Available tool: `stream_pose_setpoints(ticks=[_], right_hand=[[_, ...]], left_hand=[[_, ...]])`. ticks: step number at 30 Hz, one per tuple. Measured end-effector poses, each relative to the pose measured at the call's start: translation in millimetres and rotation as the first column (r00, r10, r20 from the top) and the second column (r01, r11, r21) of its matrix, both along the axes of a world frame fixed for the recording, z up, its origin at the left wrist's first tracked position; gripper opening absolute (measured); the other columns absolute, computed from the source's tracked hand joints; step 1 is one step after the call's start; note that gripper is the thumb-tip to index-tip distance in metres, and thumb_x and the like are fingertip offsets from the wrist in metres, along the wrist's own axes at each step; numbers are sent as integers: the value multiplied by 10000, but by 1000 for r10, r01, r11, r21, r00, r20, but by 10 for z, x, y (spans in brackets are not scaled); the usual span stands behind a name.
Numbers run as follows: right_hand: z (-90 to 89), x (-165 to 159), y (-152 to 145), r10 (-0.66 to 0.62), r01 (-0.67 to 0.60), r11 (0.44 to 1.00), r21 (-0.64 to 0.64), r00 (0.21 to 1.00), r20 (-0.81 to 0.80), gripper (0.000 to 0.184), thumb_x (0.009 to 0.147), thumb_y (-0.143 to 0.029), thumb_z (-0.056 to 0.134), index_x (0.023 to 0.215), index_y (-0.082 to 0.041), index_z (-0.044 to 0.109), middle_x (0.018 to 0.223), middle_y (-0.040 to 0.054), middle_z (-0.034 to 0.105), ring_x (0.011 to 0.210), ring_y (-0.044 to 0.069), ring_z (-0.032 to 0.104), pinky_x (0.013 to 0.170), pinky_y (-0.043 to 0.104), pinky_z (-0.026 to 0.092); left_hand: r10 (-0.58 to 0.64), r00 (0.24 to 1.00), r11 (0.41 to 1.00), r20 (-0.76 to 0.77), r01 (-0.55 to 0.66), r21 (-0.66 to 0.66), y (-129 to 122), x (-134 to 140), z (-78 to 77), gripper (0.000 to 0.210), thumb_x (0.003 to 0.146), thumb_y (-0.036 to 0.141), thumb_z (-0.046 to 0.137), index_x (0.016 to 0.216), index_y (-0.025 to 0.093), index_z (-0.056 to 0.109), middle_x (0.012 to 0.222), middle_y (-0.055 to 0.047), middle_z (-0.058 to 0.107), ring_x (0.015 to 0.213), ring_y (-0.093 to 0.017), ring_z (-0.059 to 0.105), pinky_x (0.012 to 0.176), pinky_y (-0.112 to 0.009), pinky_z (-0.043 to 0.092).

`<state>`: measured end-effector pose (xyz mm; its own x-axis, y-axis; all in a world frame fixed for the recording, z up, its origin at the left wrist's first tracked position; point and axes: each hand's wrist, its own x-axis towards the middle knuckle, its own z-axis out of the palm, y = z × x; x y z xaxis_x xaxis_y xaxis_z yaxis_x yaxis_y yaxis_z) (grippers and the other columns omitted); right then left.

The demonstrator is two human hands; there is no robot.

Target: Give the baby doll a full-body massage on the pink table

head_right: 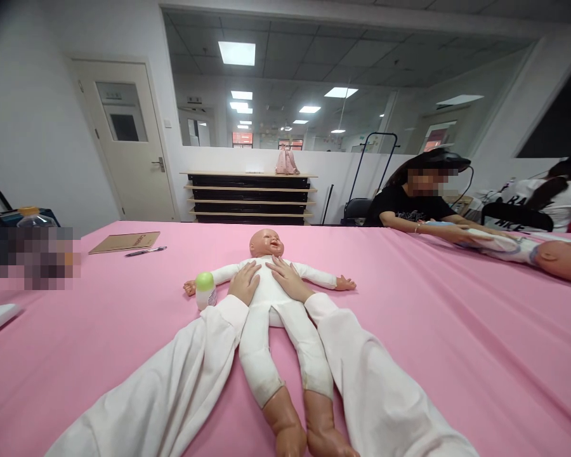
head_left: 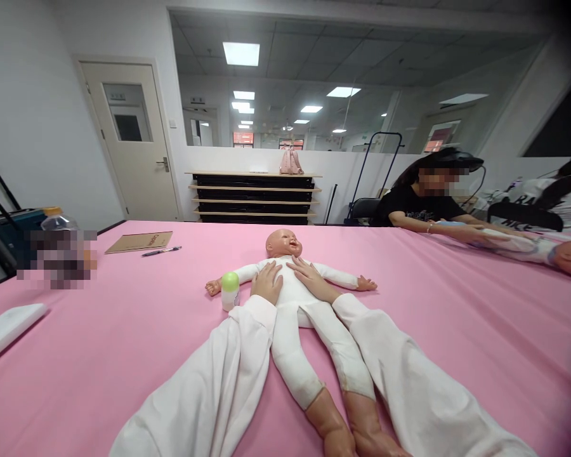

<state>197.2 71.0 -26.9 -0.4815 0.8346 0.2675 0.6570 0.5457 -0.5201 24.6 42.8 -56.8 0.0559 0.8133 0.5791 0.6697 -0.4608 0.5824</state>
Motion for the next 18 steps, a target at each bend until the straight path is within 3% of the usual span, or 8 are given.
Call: stream_pose_setpoints(ticks=[3, 8, 13, 18], right_hand=[[-9, 1, -25, -115, 115, 993, -11, 993, 6, 515, 856, -493, 264, 1309, -267, 351, 1454, 40, 130, 1343, 256, 50, 1025, 580, 3], [-3, 35, -54, -208, 211, 977, -38, 975, 72, 540, 863, -475, 213, 1347, -243, 274, 1459, 45, 110, 1346, 232, 39, 1038, 555, 39], [-144, 245, -31, -338, 350, 934, -67, 930, 142, 546, 872, -434, 164, 1379, -231, 164, 1461, 54, 83, 1344, 217, 51, 1042, 543, 74], [-218, 399, -86, -422, 432, 902, 17, 871, 253, 523, 884, -401, 144, 1372, -220, 191, 1452, 45, 152, 1339, 229, 97, 1043, 532, 123]], left_hand=[[59, 997, 995, -52, -63, -78, 25, -15, -12, 371, 825, 324, 424, 1189, 285, 485, 1354, -33, 388, 1273, -261, 292, 1020, -555, 198], [153, 959, 942, -239, -215, -260, -23, -36, 74, 449, 860, 400, 314, 1300, 319, 351, 1419, 15, 264, 1318, -215, 190, 1074, -467, 120], [162, 943, 922, -291, -249, -296, -22, -92, 86, 470, 872, 404, 259, 1329, 305, 301, 1424, 6, 250, 1315, -163, 203, 1084, -427, 117], [200, 929, 911, -312, -294, -289, -5, -114, 59, 498, 866, 417, 260, 1339, 263, 296, 1414, -9, 273, 1310, -150, 219, 1088, -406, 126]])
